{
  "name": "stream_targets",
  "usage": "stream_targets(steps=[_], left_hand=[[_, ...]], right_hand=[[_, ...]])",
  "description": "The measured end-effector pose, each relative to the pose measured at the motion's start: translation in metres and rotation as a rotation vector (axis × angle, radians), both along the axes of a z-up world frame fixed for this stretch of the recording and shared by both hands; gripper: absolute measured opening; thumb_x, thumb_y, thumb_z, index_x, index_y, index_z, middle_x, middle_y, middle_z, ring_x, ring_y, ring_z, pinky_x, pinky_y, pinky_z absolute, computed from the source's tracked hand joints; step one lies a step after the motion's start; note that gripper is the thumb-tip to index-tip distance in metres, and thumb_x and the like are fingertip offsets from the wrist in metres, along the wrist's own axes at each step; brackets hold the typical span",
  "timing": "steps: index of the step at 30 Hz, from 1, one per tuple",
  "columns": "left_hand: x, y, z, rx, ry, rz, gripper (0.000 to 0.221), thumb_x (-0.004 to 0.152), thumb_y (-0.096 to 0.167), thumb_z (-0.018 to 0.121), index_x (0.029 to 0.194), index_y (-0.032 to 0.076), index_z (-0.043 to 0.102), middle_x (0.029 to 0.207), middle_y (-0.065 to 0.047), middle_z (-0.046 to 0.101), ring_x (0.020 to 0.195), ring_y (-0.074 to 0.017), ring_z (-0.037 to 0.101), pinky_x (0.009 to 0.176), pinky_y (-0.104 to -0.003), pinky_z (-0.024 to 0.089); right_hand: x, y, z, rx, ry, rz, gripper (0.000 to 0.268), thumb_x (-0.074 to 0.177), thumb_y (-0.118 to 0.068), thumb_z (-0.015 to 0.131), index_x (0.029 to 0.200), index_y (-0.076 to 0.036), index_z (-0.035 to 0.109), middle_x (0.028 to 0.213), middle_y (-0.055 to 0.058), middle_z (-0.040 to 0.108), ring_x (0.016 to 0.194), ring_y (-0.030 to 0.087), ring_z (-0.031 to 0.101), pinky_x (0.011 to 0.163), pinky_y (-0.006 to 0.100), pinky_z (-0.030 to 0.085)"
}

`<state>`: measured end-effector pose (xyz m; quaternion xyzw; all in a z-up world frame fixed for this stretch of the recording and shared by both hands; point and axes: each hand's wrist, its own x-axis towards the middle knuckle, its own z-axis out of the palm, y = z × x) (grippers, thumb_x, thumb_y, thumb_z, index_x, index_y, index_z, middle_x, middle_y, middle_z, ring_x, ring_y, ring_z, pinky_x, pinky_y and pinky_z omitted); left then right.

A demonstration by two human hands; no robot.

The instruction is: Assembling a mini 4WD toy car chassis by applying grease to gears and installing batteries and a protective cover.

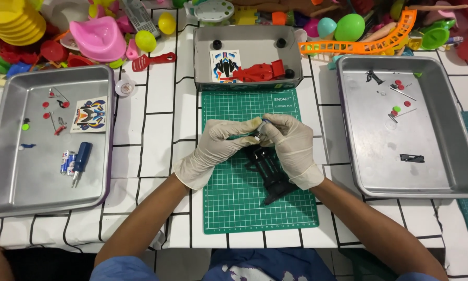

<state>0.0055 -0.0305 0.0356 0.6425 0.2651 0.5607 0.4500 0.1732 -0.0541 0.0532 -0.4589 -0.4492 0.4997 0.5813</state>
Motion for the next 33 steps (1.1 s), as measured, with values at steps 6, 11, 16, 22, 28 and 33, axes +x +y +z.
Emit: stream_targets(steps=[6,11,16,22,28,33], left_hand=[[0.0,-0.002,-0.001,-0.042,-0.009,-0.007,0.038,0.075,0.0,0.089,0.111,0.004,0.077,0.107,-0.015,0.079,0.106,-0.0263,0.071,0.091,-0.034,0.06],[-0.001,0.0,-0.002,-0.049,-0.046,-0.018,0.038,0.077,-0.002,0.088,0.112,0.004,0.077,0.108,-0.015,0.078,0.108,-0.0258,0.07,0.092,-0.034,0.059],[-0.003,-0.001,0.002,-0.063,-0.084,-0.055,0.041,0.075,-0.005,0.088,0.114,0.001,0.076,0.109,-0.018,0.077,0.109,-0.026,0.071,0.096,-0.036,0.058],[-0.003,-0.001,0.003,-0.087,-0.047,-0.046,0.034,0.074,-0.007,0.088,0.106,0.0,0.078,0.104,-0.019,0.078,0.106,-0.0287,0.072,0.092,-0.036,0.059],[-0.003,0.0,-0.004,-0.043,-0.036,-0.043,0.034,0.075,-0.007,0.088,0.106,0.002,0.078,0.106,-0.018,0.078,0.105,-0.0289,0.073,0.09,-0.036,0.06],[-0.001,0.001,-0.006,-0.007,0.012,-0.019,0.033,0.077,-0.004,0.088,0.108,0.002,0.078,0.107,-0.017,0.078,0.106,-0.0276,0.073,0.091,-0.035,0.06]], right_hand=[[-0.002,-0.003,-0.003,0.036,0.0,-0.015,0.035,0.087,-0.008,0.08,0.113,0.012,0.068,0.084,0.015,0.072,0.074,0.016,0.071,0.065,0.028,0.064],[0.003,0.001,-0.006,0.083,-0.04,-0.01,0.034,0.088,-0.008,0.08,0.114,0.01,0.068,0.087,0.014,0.073,0.077,0.014,0.07,0.069,0.027,0.063],[0.0,-0.002,0.001,0.096,-0.075,-0.018,0.032,0.09,-0.006,0.079,0.114,0.011,0.068,0.088,0.016,0.074,0.077,0.015,0.071,0.07,0.028,0.062],[-0.001,-0.002,0.002,0.018,-0.052,-0.03,0.032,0.088,-0.006,0.08,0.112,0.011,0.069,0.086,0.017,0.074,0.075,0.017,0.072,0.069,0.029,0.062],[0.003,0.003,-0.01,0.039,-0.017,-0.01,0.032,0.09,-0.005,0.077,0.115,0.012,0.067,0.088,0.017,0.075,0.077,0.017,0.073,0.067,0.027,0.063],[0.001,0.002,-0.009,0.007,-0.03,-0.024,0.03,0.09,-0.005,0.078,0.114,0.01,0.067,0.091,0.016,0.076,0.081,0.014,0.073,0.07,0.024,0.062]])
